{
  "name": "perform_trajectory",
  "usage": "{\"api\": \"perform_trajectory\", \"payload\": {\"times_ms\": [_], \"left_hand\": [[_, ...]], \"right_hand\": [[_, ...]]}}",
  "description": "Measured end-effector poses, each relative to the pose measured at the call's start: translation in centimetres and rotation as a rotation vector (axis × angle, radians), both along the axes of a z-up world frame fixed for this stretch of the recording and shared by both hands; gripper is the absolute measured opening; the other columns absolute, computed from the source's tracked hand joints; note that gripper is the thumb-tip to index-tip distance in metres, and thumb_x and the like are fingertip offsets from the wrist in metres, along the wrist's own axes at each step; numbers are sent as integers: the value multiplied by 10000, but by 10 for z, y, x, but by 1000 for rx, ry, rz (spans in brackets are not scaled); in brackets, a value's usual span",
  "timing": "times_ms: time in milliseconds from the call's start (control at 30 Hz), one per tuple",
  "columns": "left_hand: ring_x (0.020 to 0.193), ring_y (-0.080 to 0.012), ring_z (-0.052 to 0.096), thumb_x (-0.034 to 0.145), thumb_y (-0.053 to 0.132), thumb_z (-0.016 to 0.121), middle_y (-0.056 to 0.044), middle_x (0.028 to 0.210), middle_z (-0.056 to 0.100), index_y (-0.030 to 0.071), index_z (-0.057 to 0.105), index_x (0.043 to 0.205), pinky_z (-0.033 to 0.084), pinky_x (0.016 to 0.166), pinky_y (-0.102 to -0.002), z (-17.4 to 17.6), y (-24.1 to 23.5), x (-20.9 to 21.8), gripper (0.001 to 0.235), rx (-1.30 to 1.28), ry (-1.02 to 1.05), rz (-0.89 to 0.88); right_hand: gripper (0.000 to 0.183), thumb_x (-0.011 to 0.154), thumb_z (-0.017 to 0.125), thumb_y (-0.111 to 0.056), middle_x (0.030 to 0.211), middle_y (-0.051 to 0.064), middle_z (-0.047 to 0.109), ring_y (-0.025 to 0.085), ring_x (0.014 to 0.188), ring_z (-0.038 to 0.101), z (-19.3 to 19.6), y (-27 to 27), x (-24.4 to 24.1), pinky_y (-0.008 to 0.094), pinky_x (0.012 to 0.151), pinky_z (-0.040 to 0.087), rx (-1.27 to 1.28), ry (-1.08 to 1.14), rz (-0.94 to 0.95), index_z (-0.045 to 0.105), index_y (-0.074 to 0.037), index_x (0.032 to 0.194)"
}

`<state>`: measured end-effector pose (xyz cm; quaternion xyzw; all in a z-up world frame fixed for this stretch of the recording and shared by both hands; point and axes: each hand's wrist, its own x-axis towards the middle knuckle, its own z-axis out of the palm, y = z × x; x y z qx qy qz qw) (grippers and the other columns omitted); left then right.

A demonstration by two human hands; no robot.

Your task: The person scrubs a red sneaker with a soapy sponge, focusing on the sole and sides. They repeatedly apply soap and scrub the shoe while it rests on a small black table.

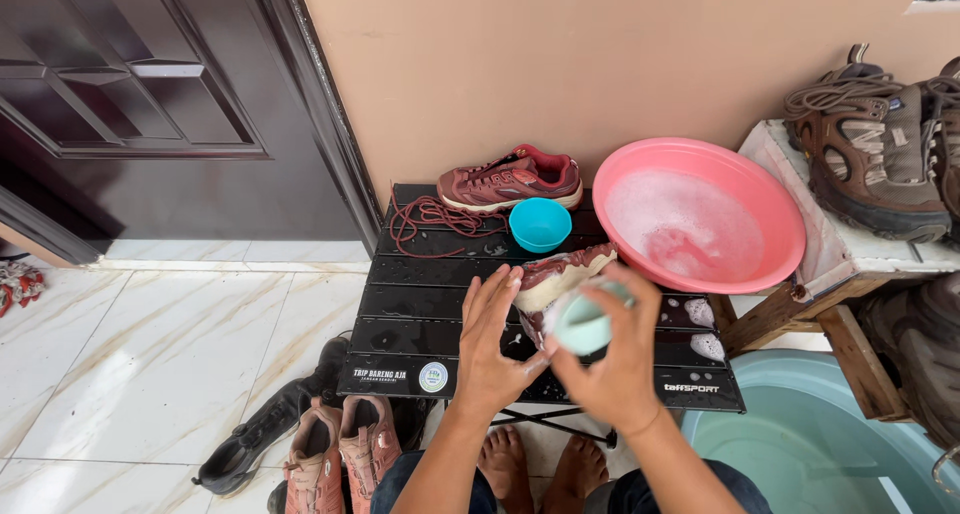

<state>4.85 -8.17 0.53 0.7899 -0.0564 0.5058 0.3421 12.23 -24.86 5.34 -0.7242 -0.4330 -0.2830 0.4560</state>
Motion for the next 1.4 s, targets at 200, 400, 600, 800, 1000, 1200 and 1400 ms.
{"api": "perform_trajectory", "payload": {"times_ms": [200,400,600,800,1000,1200,1400], "left_hand": [[1473,-505,628,663,23,974,-243,1542,717,-48,633,1538,202,1308,-806,11,-1,1,941,-61,-83,-31],[1454,-481,655,697,-20,932,-237,1504,745,-70,648,1520,186,1316,-795,16,-5,-2,871,-35,-88,-7],[1465,-477,644,754,-4,904,-235,1526,728,-78,636,1518,190,1316,-787,5,1,-1,812,-92,-97,15],[1441,-485,652,659,54,988,-228,1523,726,-57,624,1537,189,1297,-836,4,-7,6,957,-97,-101,23],[1430,-486,658,673,61,996,-226,1521,729,-36,617,1565,197,1303,-831,7,-4,2,975,-86,-103,32],[1443,-466,657,697,60,981,-205,1529,727,-38,637,1526,210,1305,-804,12,-7,-5,903,-109,-96,46],[1523,-489,569,720,96,984,-237,1624,636,-12,624,1541,292,1291,-763,3,-3,-2,903,-141,-39,73]], "right_hand": [[613,898,906,-264,1599,213,440,490,1467,515,-8,5,34,643,1205,439,134,-38,-57,635,-118,1428],[515,788,973,-332,1431,234,539,545,1351,559,-14,8,17,670,1142,470,64,-168,52,757,-164,1224],[500,786,943,-255,1421,220,530,525,1347,545,-10,17,-11,670,1121,476,60,-186,64,777,-194,1253],[611,854,908,-227,1486,255,468,543,1378,540,2,12,19,677,1155,463,116,-89,-58,632,-106,1386],[512,845,917,-241,1477,213,515,521,1358,556,-4,0,30,640,1128,484,38,-120,-62,713,-100,1293],[377,785,935,-232,1350,187,573,526,1317,561,-2,6,-5,654,1113,481,38,-206,103,809,-184,1138],[385,862,933,-288,1389,177,555,478,1338,562,-18,0,17,602,1111,462,71,-68,-25,784,-139,1184]]}}
